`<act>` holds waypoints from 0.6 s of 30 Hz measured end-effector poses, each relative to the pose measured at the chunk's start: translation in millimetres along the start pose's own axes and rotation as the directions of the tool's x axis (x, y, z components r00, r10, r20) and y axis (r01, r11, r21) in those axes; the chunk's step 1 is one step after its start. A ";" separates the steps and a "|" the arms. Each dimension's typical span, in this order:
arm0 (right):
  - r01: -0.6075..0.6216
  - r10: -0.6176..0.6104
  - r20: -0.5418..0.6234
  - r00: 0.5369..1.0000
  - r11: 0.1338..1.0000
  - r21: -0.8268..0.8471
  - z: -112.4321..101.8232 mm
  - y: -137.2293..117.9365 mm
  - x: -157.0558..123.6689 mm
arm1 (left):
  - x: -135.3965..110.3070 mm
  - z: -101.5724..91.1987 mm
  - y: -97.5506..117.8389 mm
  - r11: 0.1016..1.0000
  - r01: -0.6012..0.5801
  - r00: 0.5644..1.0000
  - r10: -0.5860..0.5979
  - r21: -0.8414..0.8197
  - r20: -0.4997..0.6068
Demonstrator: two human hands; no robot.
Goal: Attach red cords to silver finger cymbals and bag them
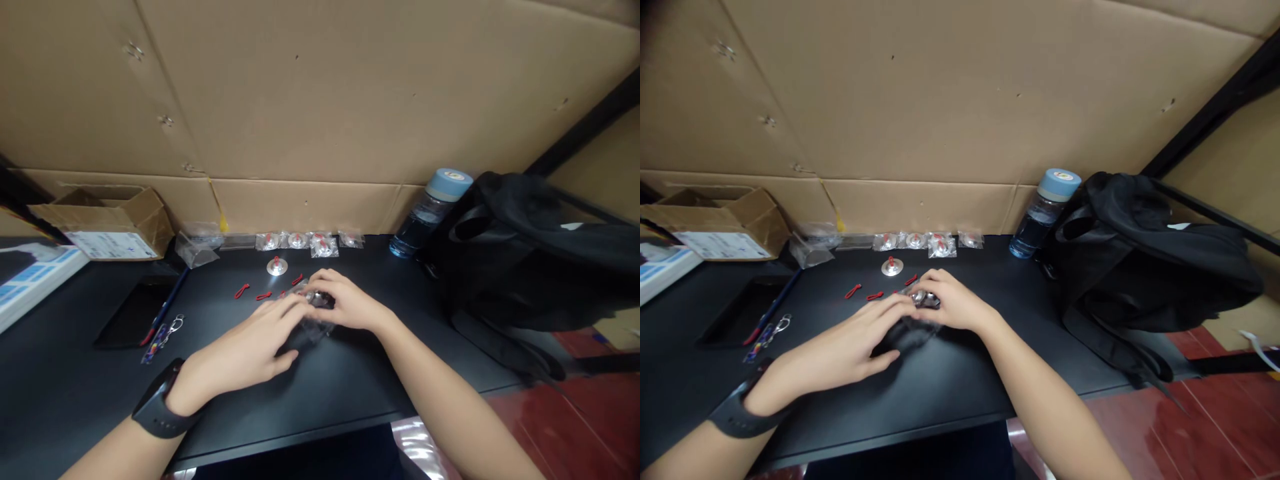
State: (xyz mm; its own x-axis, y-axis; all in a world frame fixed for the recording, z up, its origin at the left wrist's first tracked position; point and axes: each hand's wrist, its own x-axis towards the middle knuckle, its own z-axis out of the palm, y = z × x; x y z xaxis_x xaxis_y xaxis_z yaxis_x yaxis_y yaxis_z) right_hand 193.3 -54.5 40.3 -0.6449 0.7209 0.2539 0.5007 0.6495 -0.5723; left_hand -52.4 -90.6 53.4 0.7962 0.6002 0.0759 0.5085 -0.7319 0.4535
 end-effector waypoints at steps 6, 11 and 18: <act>-0.062 0.060 -0.066 0.996 0.997 -0.037 -12.6 19.7 -3.5 | 15.1 13.5 -15.5 0.980 0.148 0.974 -0.121 0.134 -0.191; -0.028 0.028 0.000 1.000 0.999 -0.032 -7.2 25.9 -3.9 | 22.6 28.2 -18.5 0.977 0.131 0.971 -0.093 0.170 -0.218; -0.029 0.033 -0.035 0.999 0.995 0.095 -8.2 22.8 -3.3 | 23.3 21.4 -23.6 0.985 0.169 0.934 -0.172 -0.034 -0.313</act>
State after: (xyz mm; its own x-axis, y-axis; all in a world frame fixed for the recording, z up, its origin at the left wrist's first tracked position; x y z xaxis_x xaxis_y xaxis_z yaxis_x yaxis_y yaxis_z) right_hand 211.6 -40.1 32.8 -0.6076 0.7498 0.2620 0.4625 0.6022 -0.6507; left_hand -38.9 -66.3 25.5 0.5541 0.7871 0.2709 0.6247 -0.6083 0.4897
